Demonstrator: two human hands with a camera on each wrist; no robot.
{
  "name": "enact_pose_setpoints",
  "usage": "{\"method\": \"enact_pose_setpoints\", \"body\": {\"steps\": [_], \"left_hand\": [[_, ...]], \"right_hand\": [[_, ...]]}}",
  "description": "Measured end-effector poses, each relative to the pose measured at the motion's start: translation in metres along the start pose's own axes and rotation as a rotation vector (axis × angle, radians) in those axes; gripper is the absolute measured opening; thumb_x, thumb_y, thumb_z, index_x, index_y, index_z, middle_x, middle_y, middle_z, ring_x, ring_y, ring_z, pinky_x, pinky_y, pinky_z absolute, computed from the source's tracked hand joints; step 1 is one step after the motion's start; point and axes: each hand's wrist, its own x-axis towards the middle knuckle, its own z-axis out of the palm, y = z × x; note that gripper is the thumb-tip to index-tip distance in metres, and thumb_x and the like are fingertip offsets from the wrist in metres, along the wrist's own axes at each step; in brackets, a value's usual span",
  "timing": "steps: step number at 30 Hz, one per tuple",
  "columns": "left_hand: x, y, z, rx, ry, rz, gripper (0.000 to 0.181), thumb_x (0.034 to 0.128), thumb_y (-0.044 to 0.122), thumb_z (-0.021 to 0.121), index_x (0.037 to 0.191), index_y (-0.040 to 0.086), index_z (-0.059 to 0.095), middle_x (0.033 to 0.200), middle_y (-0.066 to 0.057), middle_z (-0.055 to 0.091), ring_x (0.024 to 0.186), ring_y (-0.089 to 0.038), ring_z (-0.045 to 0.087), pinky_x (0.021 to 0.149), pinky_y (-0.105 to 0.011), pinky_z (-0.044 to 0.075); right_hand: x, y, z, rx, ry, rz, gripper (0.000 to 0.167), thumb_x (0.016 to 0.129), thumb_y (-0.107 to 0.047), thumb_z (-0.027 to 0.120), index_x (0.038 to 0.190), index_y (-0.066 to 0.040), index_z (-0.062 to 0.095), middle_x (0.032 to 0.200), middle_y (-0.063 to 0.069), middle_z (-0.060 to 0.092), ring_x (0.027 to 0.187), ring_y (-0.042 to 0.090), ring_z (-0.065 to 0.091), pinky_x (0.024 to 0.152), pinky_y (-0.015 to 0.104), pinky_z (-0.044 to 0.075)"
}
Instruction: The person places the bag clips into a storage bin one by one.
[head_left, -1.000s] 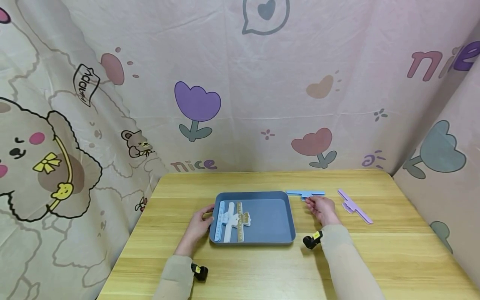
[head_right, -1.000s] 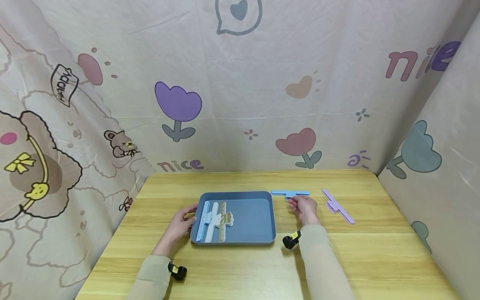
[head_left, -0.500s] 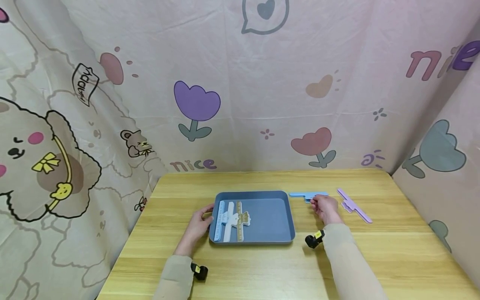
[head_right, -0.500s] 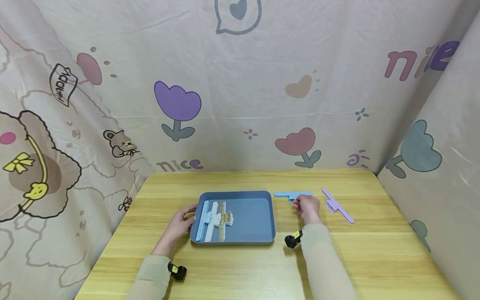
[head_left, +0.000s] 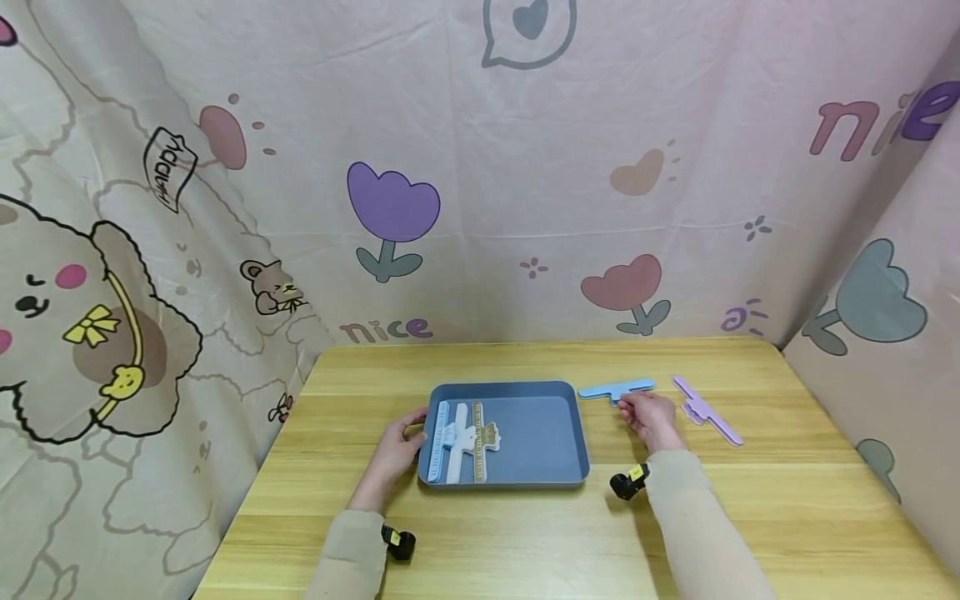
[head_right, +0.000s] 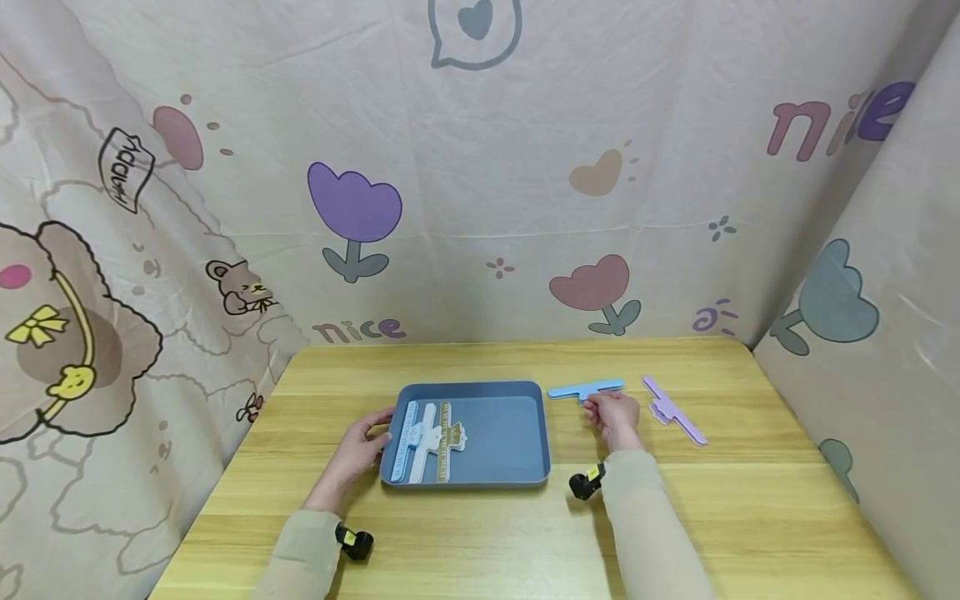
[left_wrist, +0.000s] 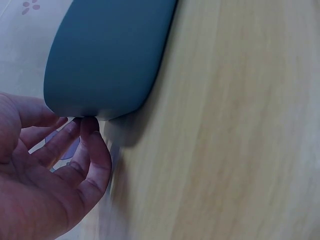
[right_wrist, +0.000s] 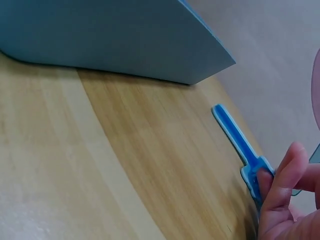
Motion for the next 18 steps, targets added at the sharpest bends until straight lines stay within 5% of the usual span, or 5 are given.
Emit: {"method": "enact_pose_setpoints", "body": {"steps": [9, 18], "left_hand": [[0.001, -0.002, 0.0, -0.006, -0.003, -0.003, 0.048, 0.0948, -0.006, 0.051, 0.142, 0.0, 0.048, 0.137, -0.022, 0.051, 0.098, -0.029, 0.058, 0.076, -0.037, 0.053], [0.0, -0.001, 0.0, -0.008, -0.005, -0.002, 0.048, 0.0946, -0.006, 0.051, 0.142, -0.001, 0.048, 0.137, -0.023, 0.05, 0.098, -0.029, 0.058, 0.074, -0.038, 0.053]], "right_hand": [[-0.001, 0.0, -0.006, 0.021, -0.031, -0.029, 0.048, 0.098, 0.001, 0.051, 0.144, 0.006, 0.037, 0.073, 0.0, 0.063, 0.058, 0.002, 0.055, 0.054, 0.016, 0.048], [-0.001, -0.002, -0.017, 0.013, -0.058, -0.039, 0.051, 0.099, -0.002, 0.051, 0.147, 0.004, 0.037, 0.073, -0.003, 0.061, 0.056, 0.001, 0.051, 0.051, 0.016, 0.046]]}}
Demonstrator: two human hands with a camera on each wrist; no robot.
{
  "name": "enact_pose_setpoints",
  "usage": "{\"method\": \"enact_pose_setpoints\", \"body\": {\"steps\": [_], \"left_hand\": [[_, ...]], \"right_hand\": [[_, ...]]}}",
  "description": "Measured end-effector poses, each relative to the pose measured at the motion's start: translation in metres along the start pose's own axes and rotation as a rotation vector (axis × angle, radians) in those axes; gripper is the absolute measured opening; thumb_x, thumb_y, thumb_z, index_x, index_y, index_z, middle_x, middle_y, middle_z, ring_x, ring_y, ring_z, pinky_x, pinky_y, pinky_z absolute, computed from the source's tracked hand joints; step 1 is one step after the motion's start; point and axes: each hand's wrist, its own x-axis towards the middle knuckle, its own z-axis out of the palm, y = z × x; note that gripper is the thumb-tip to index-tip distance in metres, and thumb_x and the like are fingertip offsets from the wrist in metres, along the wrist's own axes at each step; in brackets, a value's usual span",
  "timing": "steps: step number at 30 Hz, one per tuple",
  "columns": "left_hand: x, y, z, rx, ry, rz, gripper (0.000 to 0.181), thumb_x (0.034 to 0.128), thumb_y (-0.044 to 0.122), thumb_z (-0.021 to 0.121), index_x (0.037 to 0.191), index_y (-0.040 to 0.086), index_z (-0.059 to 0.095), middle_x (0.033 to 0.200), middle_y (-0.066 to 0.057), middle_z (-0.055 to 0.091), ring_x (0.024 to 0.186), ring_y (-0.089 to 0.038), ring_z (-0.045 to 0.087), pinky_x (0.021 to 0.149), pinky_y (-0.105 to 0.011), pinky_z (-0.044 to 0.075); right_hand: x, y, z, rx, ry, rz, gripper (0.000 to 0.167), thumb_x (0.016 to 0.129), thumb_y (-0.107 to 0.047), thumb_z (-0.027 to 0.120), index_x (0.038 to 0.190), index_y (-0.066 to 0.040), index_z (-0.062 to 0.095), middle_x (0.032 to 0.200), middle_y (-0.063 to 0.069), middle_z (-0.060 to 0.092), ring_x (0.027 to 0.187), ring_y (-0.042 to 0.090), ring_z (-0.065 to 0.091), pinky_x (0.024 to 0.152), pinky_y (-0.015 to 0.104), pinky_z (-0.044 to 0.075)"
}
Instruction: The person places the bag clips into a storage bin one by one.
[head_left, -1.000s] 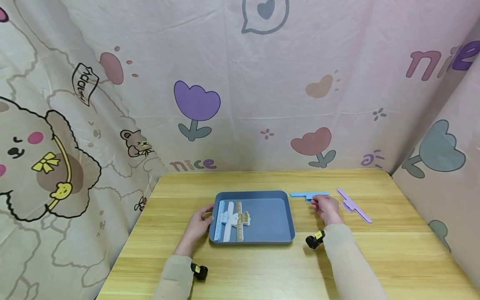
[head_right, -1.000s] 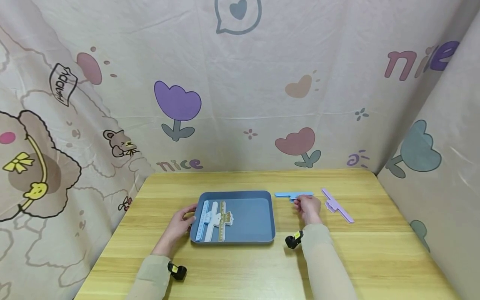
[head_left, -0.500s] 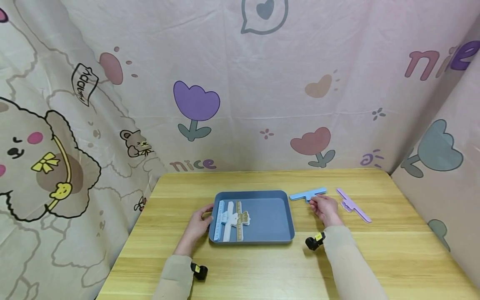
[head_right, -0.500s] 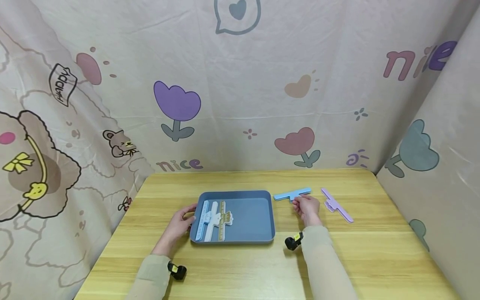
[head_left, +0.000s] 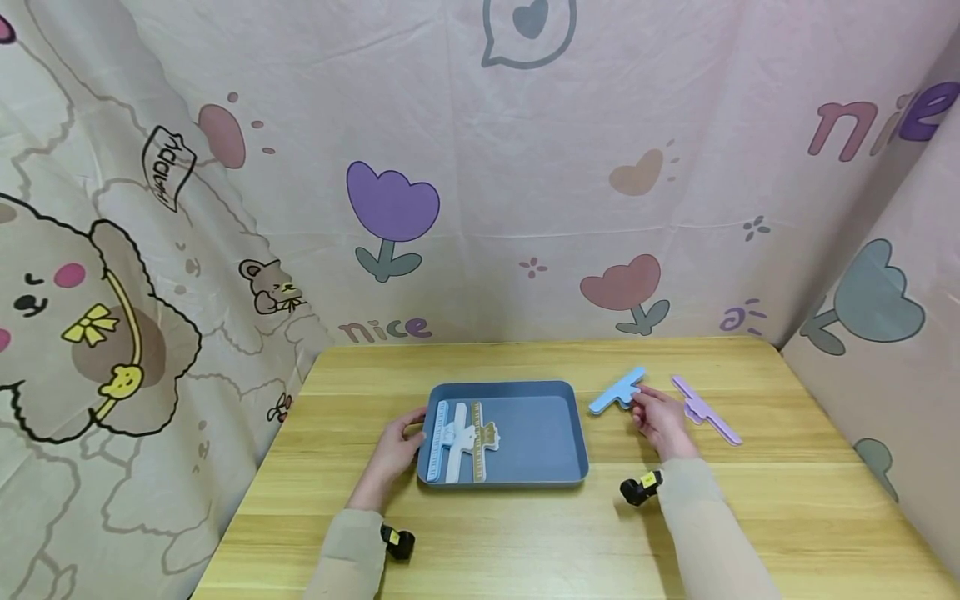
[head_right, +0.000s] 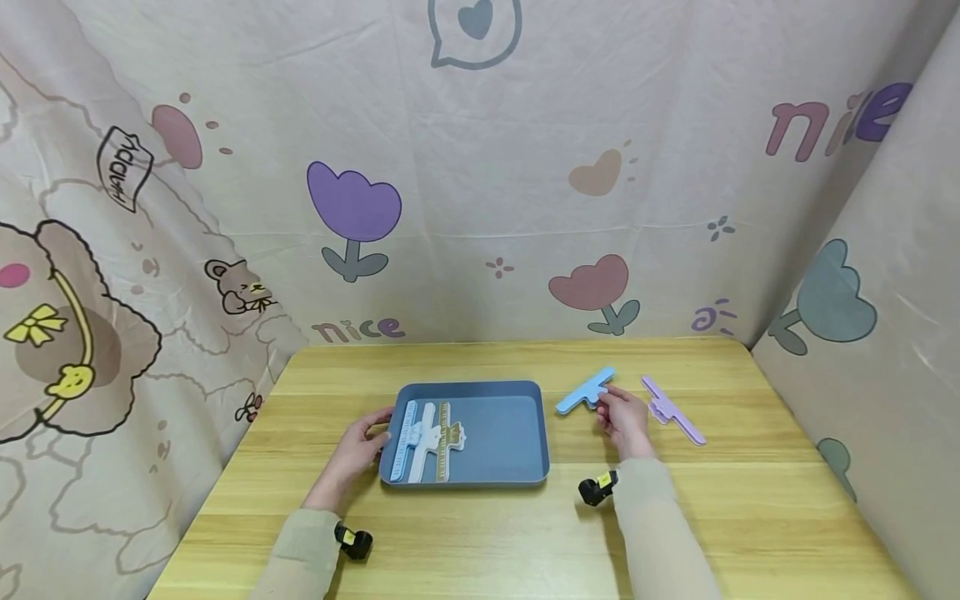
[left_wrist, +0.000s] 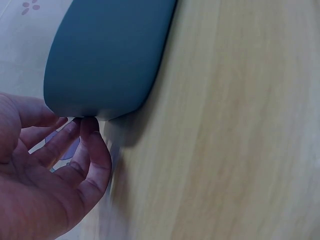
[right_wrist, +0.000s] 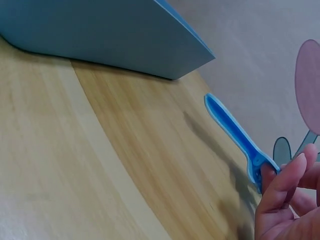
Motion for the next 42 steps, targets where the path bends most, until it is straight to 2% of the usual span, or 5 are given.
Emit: {"method": "enact_pose_setpoints", "body": {"steps": [8, 18, 33, 42], "left_hand": [[0.0, -0.001, 0.0, -0.001, 0.0, -0.014, 0.048, 0.0952, -0.006, 0.05, 0.142, 0.0, 0.048, 0.138, -0.023, 0.049, 0.102, -0.031, 0.057, 0.078, -0.039, 0.053], [-0.001, -0.001, 0.0, 0.012, 0.005, -0.006, 0.048, 0.095, -0.006, 0.051, 0.142, -0.001, 0.048, 0.137, -0.023, 0.05, 0.102, -0.031, 0.058, 0.079, -0.039, 0.053], [0.0, 0.001, 0.001, 0.009, 0.007, -0.008, 0.047, 0.0951, -0.006, 0.051, 0.142, 0.0, 0.049, 0.137, -0.022, 0.05, 0.1, -0.03, 0.057, 0.077, -0.038, 0.053], [0.0, 0.001, 0.001, 0.022, 0.007, -0.007, 0.047, 0.0951, -0.006, 0.051, 0.142, 0.0, 0.048, 0.137, -0.022, 0.05, 0.101, -0.03, 0.057, 0.079, -0.038, 0.052]], "right_hand": [[-0.006, -0.005, -0.005, -0.036, -0.022, -0.003, 0.053, 0.099, -0.005, 0.052, 0.149, 0.0, 0.037, 0.073, -0.005, 0.06, 0.054, 0.001, 0.049, 0.05, 0.016, 0.045], [-0.02, -0.013, -0.001, -0.076, -0.079, -0.047, 0.054, 0.098, -0.008, 0.058, 0.147, 0.001, 0.039, 0.083, -0.006, 0.066, 0.056, 0.003, 0.048, 0.051, 0.017, 0.044], [-0.045, -0.028, 0.031, -0.158, -0.18, -0.155, 0.05, 0.098, -0.01, 0.06, 0.143, 0.005, 0.045, 0.089, -0.002, 0.065, 0.053, 0.003, 0.046, 0.049, 0.017, 0.042], [-0.057, -0.029, 0.058, -0.175, -0.278, -0.166, 0.048, 0.098, -0.006, 0.058, 0.141, 0.01, 0.044, 0.084, 0.0, 0.064, 0.049, 0.003, 0.045, 0.047, 0.016, 0.04]]}}
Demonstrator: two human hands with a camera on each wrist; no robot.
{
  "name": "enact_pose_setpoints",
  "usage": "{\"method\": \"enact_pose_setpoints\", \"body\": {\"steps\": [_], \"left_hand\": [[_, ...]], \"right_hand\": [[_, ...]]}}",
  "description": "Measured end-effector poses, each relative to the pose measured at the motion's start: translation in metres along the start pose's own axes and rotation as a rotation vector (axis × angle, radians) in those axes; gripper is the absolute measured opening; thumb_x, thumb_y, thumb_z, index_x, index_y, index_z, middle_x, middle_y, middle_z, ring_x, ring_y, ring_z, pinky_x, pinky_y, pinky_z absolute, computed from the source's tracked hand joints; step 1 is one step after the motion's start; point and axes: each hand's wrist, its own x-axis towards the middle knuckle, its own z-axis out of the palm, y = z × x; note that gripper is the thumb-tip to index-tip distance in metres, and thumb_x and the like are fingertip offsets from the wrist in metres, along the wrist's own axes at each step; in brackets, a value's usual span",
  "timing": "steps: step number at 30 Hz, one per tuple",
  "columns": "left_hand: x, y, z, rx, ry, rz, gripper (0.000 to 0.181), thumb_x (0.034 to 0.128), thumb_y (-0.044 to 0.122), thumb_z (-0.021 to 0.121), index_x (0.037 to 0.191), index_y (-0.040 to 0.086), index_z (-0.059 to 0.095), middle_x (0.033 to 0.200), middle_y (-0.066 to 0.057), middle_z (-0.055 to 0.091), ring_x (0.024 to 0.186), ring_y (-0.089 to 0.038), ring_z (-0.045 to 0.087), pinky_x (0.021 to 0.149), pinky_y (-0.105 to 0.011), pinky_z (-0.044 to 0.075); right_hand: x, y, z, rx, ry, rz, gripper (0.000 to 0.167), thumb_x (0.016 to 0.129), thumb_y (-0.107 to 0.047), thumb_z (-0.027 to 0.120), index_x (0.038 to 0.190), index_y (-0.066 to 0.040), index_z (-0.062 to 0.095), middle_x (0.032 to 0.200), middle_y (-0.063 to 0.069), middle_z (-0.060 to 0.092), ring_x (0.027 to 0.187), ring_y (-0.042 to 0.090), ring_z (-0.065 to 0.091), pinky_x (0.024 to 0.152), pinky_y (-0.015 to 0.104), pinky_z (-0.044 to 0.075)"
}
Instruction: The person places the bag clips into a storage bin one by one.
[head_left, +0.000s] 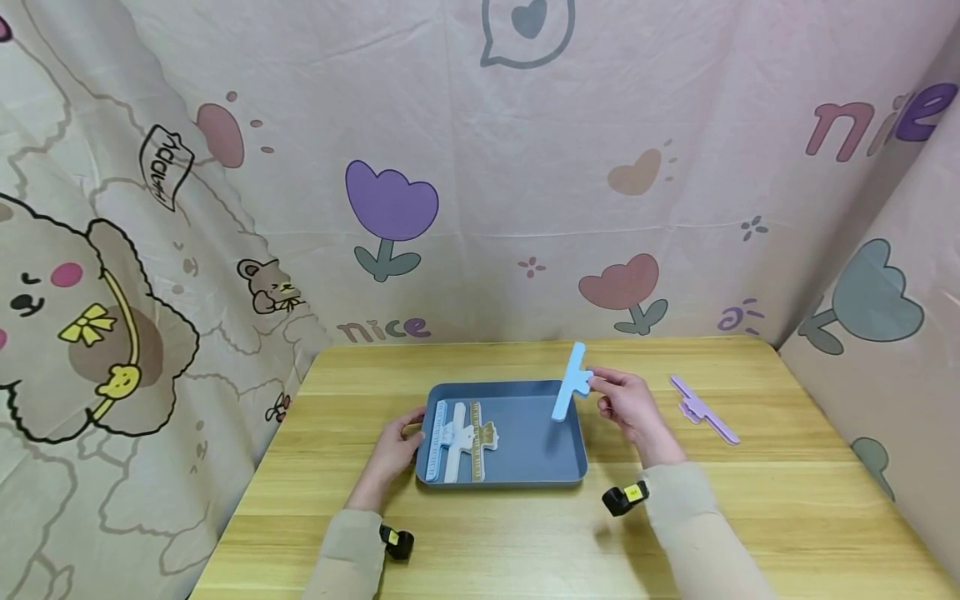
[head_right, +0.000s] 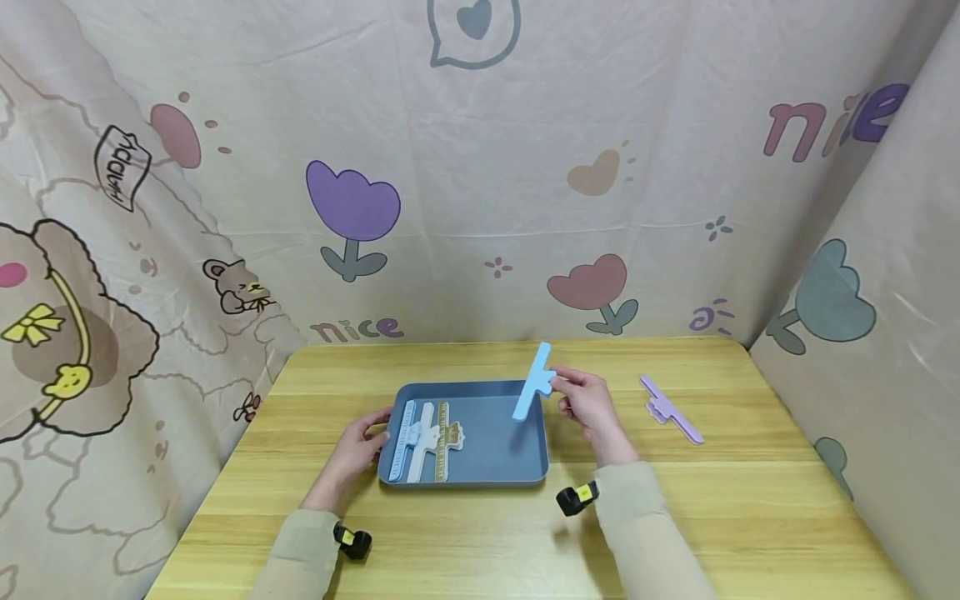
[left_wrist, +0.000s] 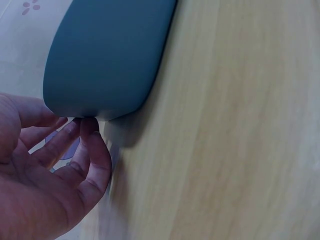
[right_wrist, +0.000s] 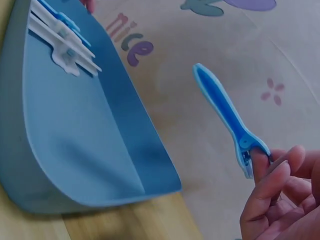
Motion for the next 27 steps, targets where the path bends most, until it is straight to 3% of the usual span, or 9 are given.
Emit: {"method": "enact_pose_setpoints", "body": {"steps": [12, 20, 27], "left_hand": [[0.001, -0.001, 0.0, -0.016, -0.006, -0.012, 0.048, 0.0954, -0.005, 0.051, 0.143, 0.0, 0.048, 0.138, -0.022, 0.05, 0.099, -0.03, 0.058, 0.076, -0.038, 0.053], [0.0, -0.001, -0.001, -0.027, -0.006, -0.002, 0.047, 0.0954, -0.006, 0.051, 0.142, 0.0, 0.048, 0.137, -0.023, 0.05, 0.096, -0.029, 0.059, 0.072, -0.037, 0.054], [-0.001, 0.0, -0.001, -0.03, -0.005, 0.0, 0.047, 0.0951, -0.006, 0.051, 0.142, -0.001, 0.049, 0.137, -0.023, 0.05, 0.096, -0.029, 0.059, 0.072, -0.037, 0.053]], "right_hand": [[-0.001, 0.015, 0.036, -0.164, -0.076, 0.002, 0.037, 0.098, -0.004, 0.056, 0.134, 0.005, 0.056, 0.08, 0.004, 0.052, 0.055, 0.009, 0.047, 0.049, 0.019, 0.041], [-0.001, 0.025, 0.057, -0.237, -0.1, 0.02, 0.034, 0.097, -0.006, 0.059, 0.129, 0.001, 0.061, 0.073, 0.005, 0.054, 0.056, 0.013, 0.049, 0.052, 0.025, 0.043], [-0.003, 0.035, 0.069, -0.262, -0.132, 0.028, 0.032, 0.097, -0.007, 0.059, 0.128, -0.001, 0.063, 0.08, 0.008, 0.057, 0.058, 0.014, 0.051, 0.055, 0.027, 0.045]]}}
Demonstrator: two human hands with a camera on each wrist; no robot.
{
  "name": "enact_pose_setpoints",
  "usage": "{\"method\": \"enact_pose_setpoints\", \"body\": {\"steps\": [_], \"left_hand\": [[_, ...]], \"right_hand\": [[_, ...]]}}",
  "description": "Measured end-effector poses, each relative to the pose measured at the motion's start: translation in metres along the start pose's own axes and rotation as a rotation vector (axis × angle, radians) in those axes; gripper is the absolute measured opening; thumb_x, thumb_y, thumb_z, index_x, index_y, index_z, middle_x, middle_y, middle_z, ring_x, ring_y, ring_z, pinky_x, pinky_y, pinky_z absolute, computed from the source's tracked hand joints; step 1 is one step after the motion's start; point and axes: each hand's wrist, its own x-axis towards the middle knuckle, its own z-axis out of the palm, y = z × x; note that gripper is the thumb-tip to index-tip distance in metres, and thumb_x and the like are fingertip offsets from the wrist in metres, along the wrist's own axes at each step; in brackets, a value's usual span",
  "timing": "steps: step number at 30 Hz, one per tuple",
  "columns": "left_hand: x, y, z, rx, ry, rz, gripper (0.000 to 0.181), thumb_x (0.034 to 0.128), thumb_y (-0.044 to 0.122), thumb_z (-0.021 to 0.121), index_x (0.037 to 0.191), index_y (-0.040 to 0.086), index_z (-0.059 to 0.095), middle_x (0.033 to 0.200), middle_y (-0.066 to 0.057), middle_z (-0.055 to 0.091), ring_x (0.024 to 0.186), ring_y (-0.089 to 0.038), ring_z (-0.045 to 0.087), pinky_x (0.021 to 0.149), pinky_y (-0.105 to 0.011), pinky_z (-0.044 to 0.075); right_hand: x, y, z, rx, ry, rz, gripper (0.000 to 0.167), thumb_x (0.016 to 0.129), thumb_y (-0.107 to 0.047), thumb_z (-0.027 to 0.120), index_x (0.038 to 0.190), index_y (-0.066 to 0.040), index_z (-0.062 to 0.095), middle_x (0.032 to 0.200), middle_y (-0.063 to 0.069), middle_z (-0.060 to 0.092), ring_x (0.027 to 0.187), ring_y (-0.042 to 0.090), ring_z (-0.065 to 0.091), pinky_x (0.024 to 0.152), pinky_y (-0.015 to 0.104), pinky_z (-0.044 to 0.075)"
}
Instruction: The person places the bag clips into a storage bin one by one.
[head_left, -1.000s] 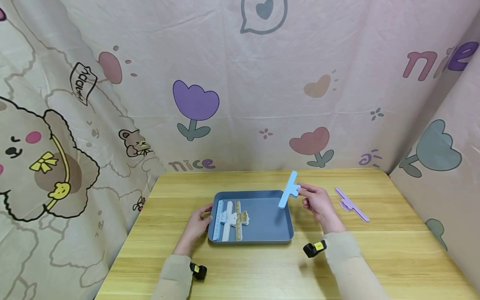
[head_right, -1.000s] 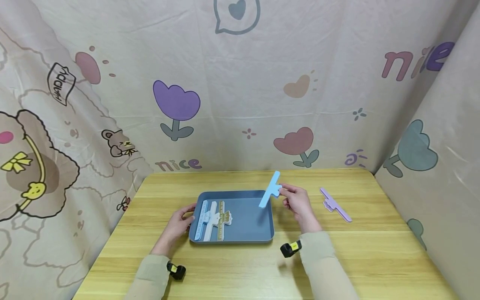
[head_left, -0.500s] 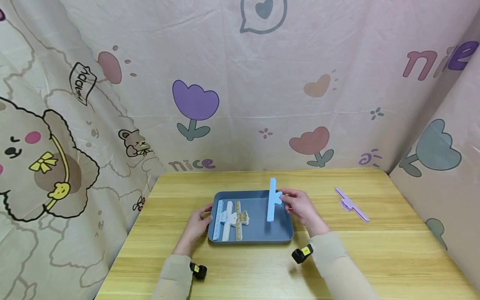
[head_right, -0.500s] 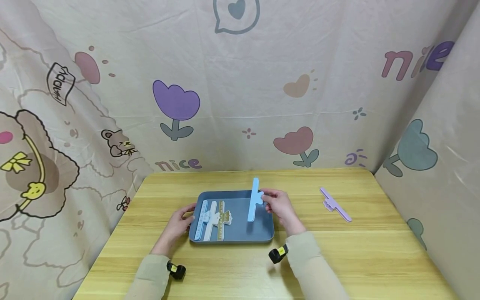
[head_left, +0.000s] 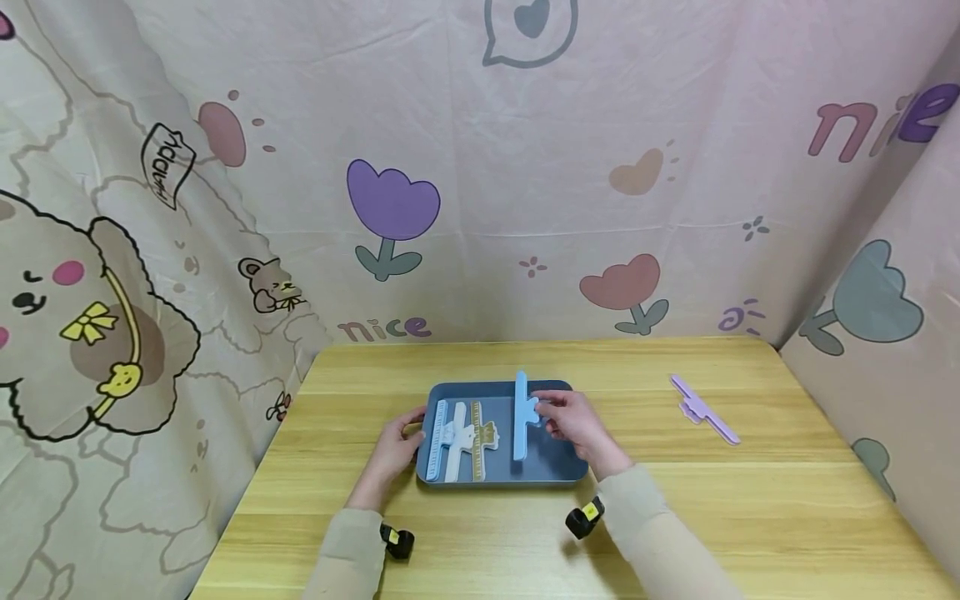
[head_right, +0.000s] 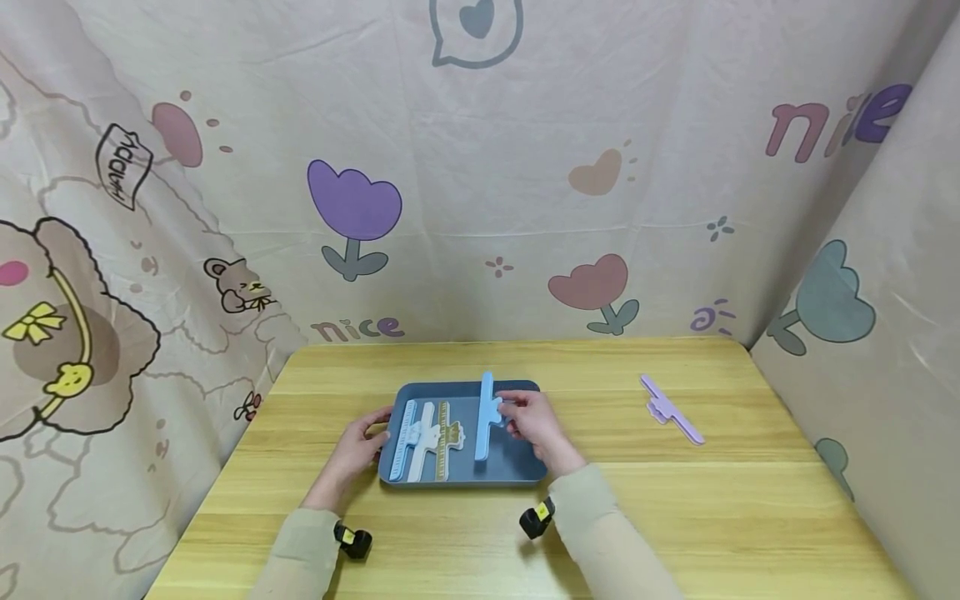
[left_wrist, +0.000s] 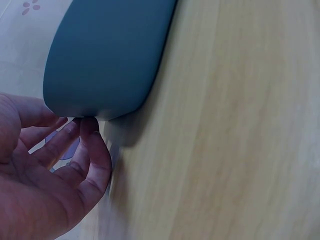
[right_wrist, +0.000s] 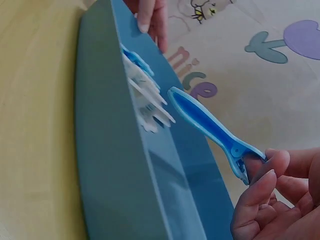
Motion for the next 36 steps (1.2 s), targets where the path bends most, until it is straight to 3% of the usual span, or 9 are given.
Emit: {"method": "enact_pose_setpoints", "body": {"steps": [15, 28, 36], "left_hand": [[0.0, -0.001, 0.001, 0.005, 0.004, 0.006, 0.046, 0.095, -0.009, 0.05, 0.14, -0.003, 0.05, 0.136, -0.026, 0.05, 0.098, -0.032, 0.059, 0.075, -0.038, 0.054], [0.001, 0.0, 0.001, 0.02, 0.01, -0.011, 0.046, 0.0959, -0.006, 0.051, 0.141, 0.0, 0.05, 0.137, -0.023, 0.05, 0.1, -0.03, 0.058, 0.077, -0.039, 0.053], [0.001, -0.001, 0.001, 0.029, 0.015, -0.002, 0.046, 0.0958, -0.005, 0.051, 0.141, 0.001, 0.05, 0.137, -0.023, 0.051, 0.1, -0.03, 0.058, 0.078, -0.038, 0.052]], "right_hand": [[0.005, 0.011, 0.016, 0.005, -0.037, -0.008, 0.033, 0.098, -0.003, 0.055, 0.13, 0.003, 0.06, 0.079, 0.009, 0.056, 0.055, 0.013, 0.05, 0.054, 0.028, 0.048], [0.013, 0.017, 0.025, 0.001, -0.023, -0.015, 0.033, 0.096, 0.001, 0.055, 0.128, 0.009, 0.059, 0.077, 0.013, 0.059, 0.054, 0.012, 0.052, 0.052, 0.027, 0.049], [0.015, 0.02, 0.029, -0.023, -0.036, -0.007, 0.033, 0.098, 0.001, 0.053, 0.13, 0.009, 0.057, 0.082, 0.016, 0.059, 0.058, 0.014, 0.054, 0.057, 0.032, 0.052]]}}
